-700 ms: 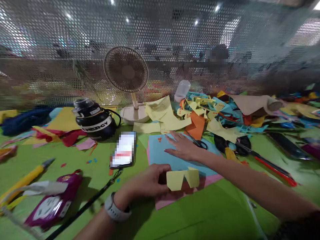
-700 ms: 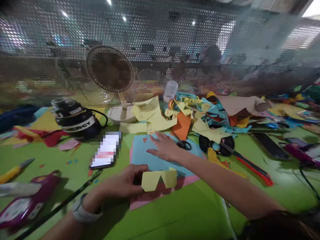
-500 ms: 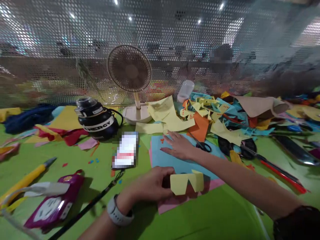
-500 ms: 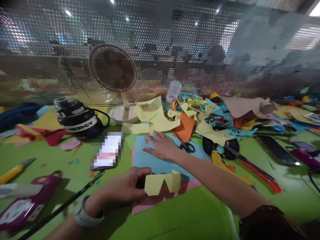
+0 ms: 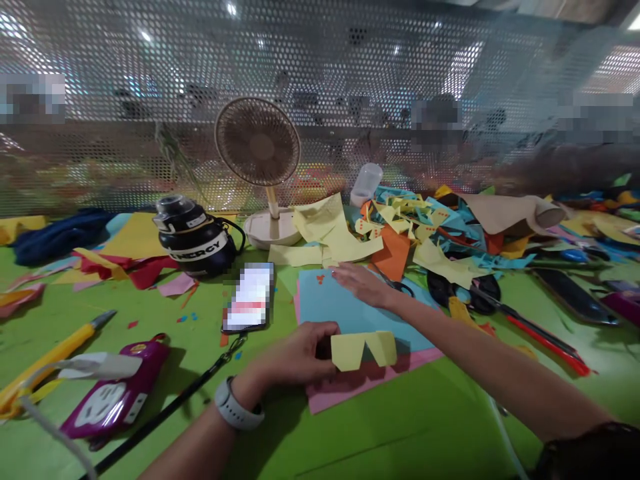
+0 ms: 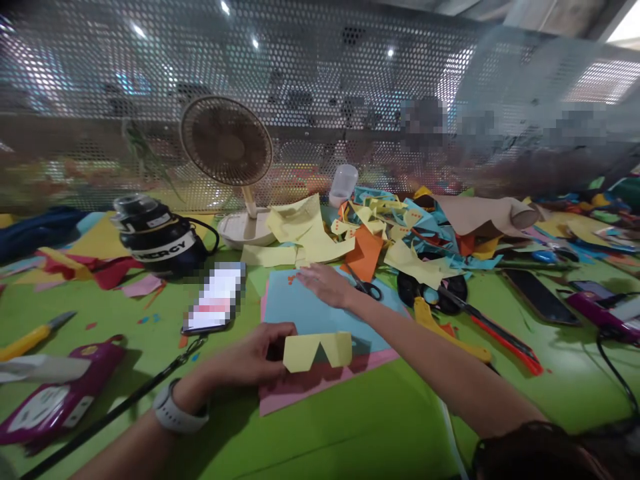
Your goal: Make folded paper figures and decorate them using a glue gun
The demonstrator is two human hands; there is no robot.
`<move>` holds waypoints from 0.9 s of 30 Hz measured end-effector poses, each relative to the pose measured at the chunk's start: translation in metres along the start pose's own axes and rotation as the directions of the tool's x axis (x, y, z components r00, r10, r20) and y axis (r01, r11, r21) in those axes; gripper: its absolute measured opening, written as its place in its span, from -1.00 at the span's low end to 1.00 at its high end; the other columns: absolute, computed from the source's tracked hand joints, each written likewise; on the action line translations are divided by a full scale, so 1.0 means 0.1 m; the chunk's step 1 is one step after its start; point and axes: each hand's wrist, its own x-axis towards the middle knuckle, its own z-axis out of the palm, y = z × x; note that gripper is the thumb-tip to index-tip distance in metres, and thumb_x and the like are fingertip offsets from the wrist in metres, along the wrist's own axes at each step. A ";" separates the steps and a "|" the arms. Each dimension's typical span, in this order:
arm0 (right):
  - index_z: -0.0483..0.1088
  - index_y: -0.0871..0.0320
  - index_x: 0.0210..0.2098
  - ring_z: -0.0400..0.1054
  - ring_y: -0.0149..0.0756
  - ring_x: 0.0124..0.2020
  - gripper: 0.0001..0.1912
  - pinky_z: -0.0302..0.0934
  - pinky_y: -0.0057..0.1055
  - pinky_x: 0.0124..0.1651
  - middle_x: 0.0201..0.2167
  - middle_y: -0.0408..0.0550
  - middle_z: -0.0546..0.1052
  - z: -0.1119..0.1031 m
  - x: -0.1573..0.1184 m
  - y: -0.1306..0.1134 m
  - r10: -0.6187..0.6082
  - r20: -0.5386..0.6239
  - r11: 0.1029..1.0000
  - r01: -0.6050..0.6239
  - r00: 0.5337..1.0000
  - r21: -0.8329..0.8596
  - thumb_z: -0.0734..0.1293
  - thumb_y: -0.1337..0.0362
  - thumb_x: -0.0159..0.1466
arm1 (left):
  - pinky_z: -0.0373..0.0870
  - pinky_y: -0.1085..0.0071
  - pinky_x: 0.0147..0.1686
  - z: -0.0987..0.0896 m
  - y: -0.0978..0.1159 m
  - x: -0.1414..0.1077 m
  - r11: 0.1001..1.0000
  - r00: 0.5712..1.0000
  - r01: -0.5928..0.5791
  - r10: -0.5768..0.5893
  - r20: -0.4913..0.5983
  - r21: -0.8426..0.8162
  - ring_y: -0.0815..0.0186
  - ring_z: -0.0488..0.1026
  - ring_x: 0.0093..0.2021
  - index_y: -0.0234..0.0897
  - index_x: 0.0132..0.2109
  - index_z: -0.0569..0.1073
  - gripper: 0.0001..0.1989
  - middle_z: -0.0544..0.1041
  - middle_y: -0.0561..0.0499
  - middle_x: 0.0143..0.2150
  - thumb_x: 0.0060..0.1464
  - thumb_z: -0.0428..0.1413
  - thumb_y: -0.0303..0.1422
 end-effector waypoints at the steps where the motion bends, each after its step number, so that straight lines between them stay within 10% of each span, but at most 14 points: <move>1: 0.38 0.15 0.12 0.06 -0.09 0.30 -0.32 -0.17 -0.09 0.35 0.22 0.03 0.32 -0.03 -0.02 0.01 0.005 0.005 0.999 -0.006 1.000 0.044 0.10 -0.19 0.26 | 0.18 0.51 -0.55 0.00 -0.01 0.00 1.000 1.000 -0.012 0.012 -0.013 0.002 0.43 0.30 -0.51 -0.26 -0.32 0.31 -0.82 0.39 0.14 -0.47 -0.17 0.08 -0.45; 12: 0.41 0.11 0.09 0.30 -0.10 0.14 -0.43 0.13 -0.06 0.19 0.11 0.06 0.45 -0.13 -0.43 -0.11 0.087 0.021 0.951 -0.089 0.996 0.297 0.16 -0.10 0.28 | 0.13 0.52 -0.58 -0.01 0.00 0.01 0.997 1.000 -0.008 0.010 -0.020 0.083 0.42 0.29 -0.51 -0.29 -0.28 0.35 -0.79 0.40 0.11 -0.46 -0.18 0.06 -0.47; 21: 0.33 0.07 0.16 0.23 -0.19 0.16 -0.57 0.15 -0.16 0.17 0.11 0.04 0.42 -0.35 -1.44 -0.25 -0.154 -0.097 0.954 0.123 0.983 -0.274 0.13 0.08 0.38 | 0.28 0.44 -0.39 0.01 -0.02 0.01 0.999 0.998 -0.035 0.035 0.046 0.008 0.30 0.39 -0.31 -0.27 -0.19 0.37 -0.74 0.49 0.02 -0.28 -0.13 0.07 -0.43; 27: 0.32 0.09 0.18 0.10 -0.01 0.25 -0.44 -0.02 0.06 0.25 0.22 0.12 0.30 -0.97 -1.75 0.09 -0.075 -0.412 0.777 -0.206 0.908 -0.595 0.02 -0.04 0.37 | 0.28 0.45 -0.42 0.03 -0.03 0.00 0.999 0.998 0.032 -0.034 0.052 0.044 0.30 0.38 -0.36 -0.26 -0.16 0.38 -0.71 0.46 0.04 -0.36 -0.12 0.05 -0.41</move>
